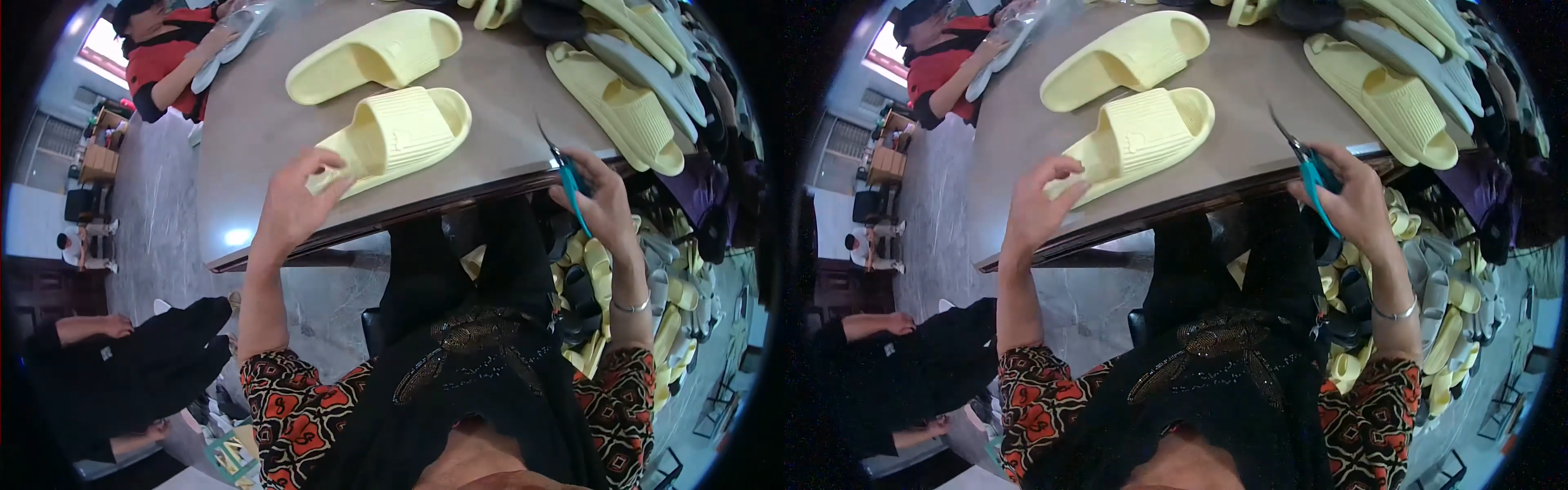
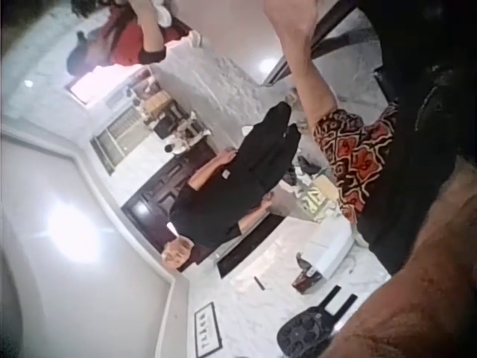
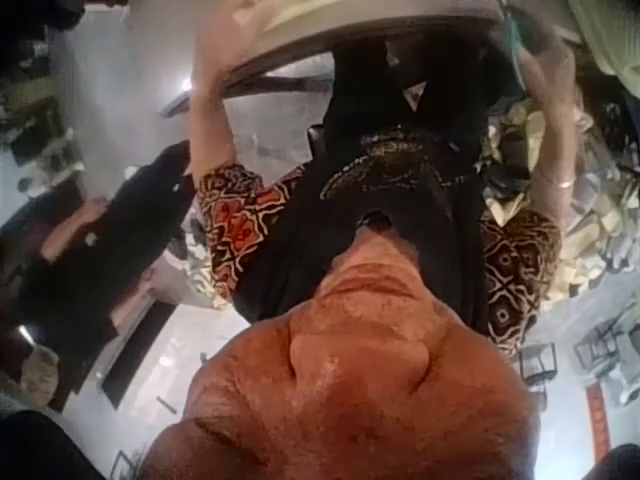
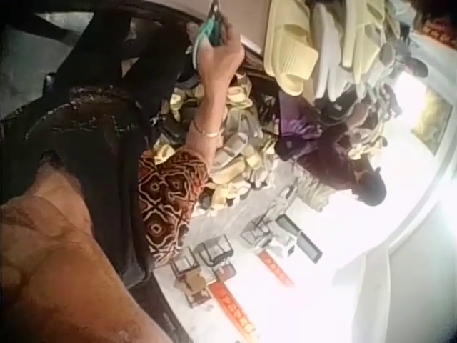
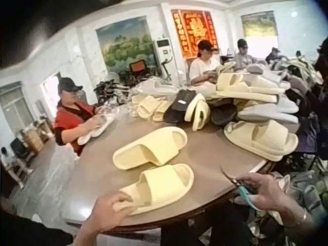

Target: Trim excess plastic or rubber material from the edges of manufactured sandals using scissors.

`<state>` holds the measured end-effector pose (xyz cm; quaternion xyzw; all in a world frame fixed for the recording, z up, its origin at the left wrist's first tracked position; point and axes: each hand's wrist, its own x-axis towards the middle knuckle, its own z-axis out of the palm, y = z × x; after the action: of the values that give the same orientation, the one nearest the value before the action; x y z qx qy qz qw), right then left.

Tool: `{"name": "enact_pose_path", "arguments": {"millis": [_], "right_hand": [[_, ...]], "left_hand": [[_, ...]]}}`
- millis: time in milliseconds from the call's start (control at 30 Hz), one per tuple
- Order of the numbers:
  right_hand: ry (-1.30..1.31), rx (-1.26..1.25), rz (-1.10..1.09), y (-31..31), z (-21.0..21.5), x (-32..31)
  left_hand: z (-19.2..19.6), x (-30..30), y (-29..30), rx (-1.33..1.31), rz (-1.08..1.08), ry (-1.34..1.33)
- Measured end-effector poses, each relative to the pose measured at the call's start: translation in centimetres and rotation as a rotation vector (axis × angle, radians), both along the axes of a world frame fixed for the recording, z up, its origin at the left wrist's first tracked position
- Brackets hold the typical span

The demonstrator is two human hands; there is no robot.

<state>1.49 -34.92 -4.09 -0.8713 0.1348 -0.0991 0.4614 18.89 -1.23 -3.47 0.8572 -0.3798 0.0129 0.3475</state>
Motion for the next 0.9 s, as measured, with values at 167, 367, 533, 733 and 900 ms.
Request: {"name": "enact_pose_path", "arguments": {"millis": [167,367,533,733,900], "right_hand": [[0.085,-0.198,0.087,1.4,2.5,2.5],[0.133,-0.113,0.269,1.2,2.7,5.5],[0.264,0.529,0.381,-0.1,2.4,7.3],[0.385,0.409,0.45,0.7,3.2,10.8],[0.487,0.377,0.49,0.4,3.3,13.4]], "left_hand": [[0.8,2.8,-3.9,-0.197,0.207,0.03],[1.6,7.5,-7.8,0.147,0.155,0.31],[0.1,8.1,-7.7,-0.046,0.094,0.474],[-0.6,7.4,-7.3,-0.267,-0.04,0.659],[-0.8,7.5,-7.1,-0.321,-0.018,0.729]]}}
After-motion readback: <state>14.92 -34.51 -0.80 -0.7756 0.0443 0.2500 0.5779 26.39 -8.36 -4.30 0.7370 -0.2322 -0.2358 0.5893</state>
